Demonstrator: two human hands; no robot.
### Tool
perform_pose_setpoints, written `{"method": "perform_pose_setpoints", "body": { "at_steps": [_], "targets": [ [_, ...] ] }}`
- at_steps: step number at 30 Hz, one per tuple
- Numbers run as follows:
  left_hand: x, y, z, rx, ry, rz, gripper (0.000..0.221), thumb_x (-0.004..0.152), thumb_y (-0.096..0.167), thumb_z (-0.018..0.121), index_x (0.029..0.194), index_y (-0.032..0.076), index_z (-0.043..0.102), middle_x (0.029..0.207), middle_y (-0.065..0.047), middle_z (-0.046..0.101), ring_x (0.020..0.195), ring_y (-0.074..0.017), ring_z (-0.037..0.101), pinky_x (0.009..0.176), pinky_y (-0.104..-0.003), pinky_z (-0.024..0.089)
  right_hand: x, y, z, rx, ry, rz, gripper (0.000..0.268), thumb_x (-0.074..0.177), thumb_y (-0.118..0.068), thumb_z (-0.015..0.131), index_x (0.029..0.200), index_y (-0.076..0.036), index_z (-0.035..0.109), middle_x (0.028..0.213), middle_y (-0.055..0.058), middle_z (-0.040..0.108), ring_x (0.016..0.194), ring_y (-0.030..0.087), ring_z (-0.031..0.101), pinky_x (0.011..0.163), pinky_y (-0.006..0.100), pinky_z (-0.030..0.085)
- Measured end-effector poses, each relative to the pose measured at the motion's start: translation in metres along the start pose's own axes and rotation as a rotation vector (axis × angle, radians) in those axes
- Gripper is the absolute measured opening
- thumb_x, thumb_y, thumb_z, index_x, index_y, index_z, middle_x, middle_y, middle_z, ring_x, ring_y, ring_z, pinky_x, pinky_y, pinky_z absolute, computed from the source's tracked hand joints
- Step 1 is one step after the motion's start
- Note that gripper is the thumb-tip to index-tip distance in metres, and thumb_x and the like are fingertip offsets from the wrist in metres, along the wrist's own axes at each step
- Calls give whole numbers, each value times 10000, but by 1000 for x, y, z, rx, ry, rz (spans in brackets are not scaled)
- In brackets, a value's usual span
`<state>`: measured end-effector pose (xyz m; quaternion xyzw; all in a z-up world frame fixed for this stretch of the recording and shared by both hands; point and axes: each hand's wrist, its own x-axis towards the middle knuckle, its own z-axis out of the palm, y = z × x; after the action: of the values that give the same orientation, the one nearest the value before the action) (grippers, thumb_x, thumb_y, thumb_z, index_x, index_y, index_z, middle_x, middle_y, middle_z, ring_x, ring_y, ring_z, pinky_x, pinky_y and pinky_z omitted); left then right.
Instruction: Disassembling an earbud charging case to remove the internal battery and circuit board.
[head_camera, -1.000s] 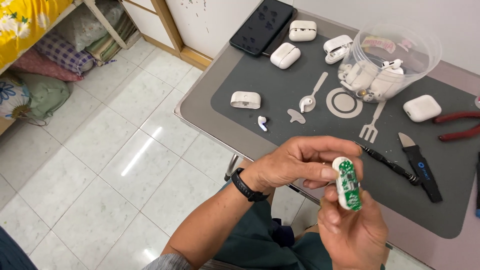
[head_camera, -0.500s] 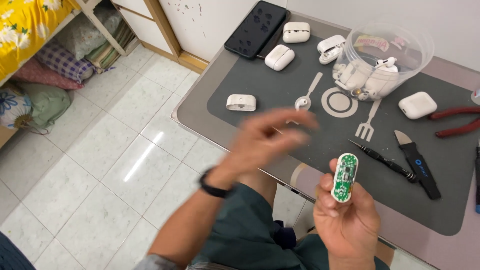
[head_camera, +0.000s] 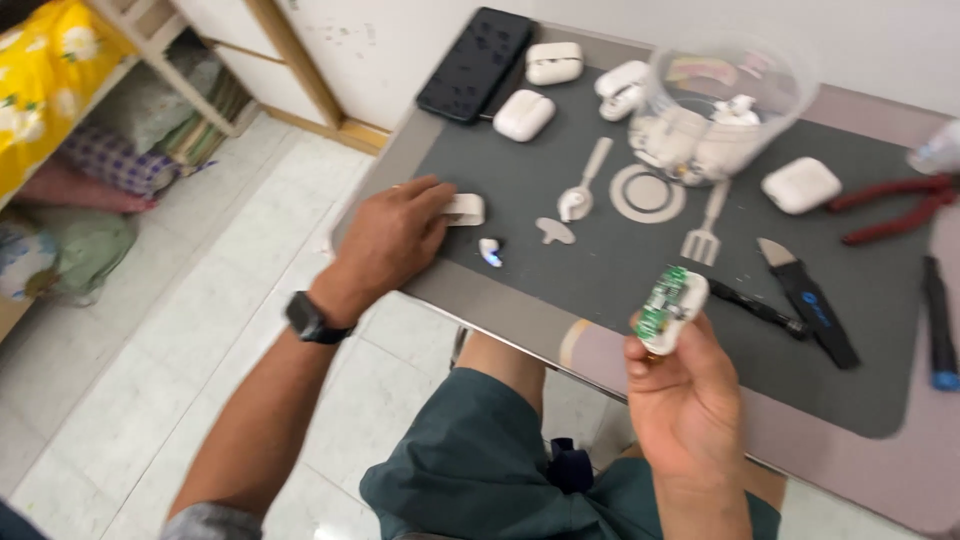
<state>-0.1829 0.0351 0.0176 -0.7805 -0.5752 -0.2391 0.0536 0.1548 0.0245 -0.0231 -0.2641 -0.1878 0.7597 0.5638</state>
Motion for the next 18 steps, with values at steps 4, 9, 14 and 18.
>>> {"method": "perform_pose_setpoints", "body": {
  "at_steps": [4, 9, 14, 18],
  "targets": [
    [3, -3, -7, -31, -44, -36, 191, 915, 49, 575, 1090, 52, 650, 1078, -128, 718, 791, -399, 654, 649, -497, 502, 2, -1, -3, -11, 13, -17, 264, 913, -171, 713, 1145, -45, 694, 947, 147, 727, 751, 238, 686, 601, 246, 469],
    [6, -4, -15, 5, -127, -17, 108, 1058, 59, 543, 973, 28, 603, 770, -101, 608, 613, -300, 528, 546, -414, 441, 5, -2, 2, -25, 55, 15, 377, 937, -193, 693, 1273, -27, 654, 974, 186, 721, 772, 260, 666, 626, 275, 463],
    [28, -2, -25, 105, -327, -44, 240, 1056, 48, 505, 816, 62, 501, 646, -90, 498, 550, -272, 445, 502, -409, 371, 7, -4, 0, -10, 53, 5, 391, 938, -180, 691, 1293, -22, 647, 984, 196, 721, 769, 258, 670, 621, 274, 474],
    [70, 32, -66, 128, -794, -359, 271, 1081, 155, 522, 893, 74, 699, 766, -18, 692, 690, -198, 588, 648, -348, 503, 9, -4, -3, -10, 62, 4, 379, 926, -183, 709, 1272, -32, 664, 993, 193, 728, 779, 260, 678, 620, 269, 486]
  ]
}}
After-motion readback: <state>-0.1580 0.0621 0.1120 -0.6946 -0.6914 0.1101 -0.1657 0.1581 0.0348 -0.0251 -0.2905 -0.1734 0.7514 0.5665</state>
